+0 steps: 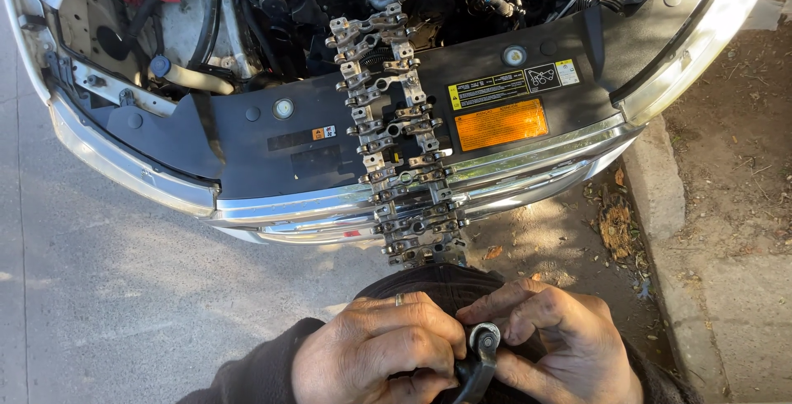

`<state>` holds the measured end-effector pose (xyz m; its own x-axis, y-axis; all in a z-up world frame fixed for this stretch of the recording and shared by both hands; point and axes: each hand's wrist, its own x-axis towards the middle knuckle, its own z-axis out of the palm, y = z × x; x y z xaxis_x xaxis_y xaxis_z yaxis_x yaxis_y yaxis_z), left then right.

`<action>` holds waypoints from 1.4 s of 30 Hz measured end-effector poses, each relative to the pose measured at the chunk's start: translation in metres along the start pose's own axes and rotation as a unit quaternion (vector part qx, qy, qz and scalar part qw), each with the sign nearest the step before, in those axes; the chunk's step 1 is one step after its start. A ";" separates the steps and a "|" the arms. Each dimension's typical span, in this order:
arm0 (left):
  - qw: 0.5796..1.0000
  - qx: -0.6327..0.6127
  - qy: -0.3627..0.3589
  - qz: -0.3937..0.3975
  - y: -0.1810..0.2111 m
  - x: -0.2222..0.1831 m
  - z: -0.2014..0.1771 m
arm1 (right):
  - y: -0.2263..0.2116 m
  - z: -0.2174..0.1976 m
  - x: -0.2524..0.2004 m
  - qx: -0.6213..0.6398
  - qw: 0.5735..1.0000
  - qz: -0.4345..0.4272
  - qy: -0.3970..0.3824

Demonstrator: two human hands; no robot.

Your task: The person works on a car engine with the valve cover removed, using a ratchet to loosen bolts on the camshaft bearing caps. They then handle the long camshaft carrier assembly resting across the front bumper, working on its bolts by hand, and fit a black rubber gasket onto a component.

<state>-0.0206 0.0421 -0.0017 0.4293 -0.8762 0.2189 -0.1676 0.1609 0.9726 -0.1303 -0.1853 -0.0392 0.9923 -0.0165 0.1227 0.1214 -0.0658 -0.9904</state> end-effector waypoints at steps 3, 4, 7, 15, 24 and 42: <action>1.000 0.003 -0.004 0.005 -0.003 -0.001 0.000 | 0.000 0.001 -0.001 -0.001 1.000 0.005 0.004; 1.000 0.004 -0.005 0.009 -0.004 -0.002 0.000 | -0.001 0.002 -0.002 0.002 1.000 0.010 0.006; 1.000 0.017 -0.011 0.008 0.003 0.001 -0.001 | 0.005 0.003 -0.005 0.034 0.999 -0.003 0.006; 0.999 -0.004 -0.035 -0.011 0.000 0.001 0.000 | 0.009 0.007 -0.016 0.038 0.998 0.033 0.036; 0.998 -0.045 -0.031 -0.030 0.005 0.005 0.000 | 0.008 0.008 -0.023 0.010 0.997 0.031 0.068; 1.000 -0.014 -0.021 -0.017 0.001 0.004 0.002 | 0.011 0.003 -0.014 0.027 0.999 0.008 0.015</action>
<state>-0.0209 0.0377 -0.0003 0.3961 -0.8998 0.1831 -0.1284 0.1431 0.9813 -0.1432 -0.1828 -0.0523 0.9930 -0.0475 0.1080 0.1076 -0.0114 -0.9941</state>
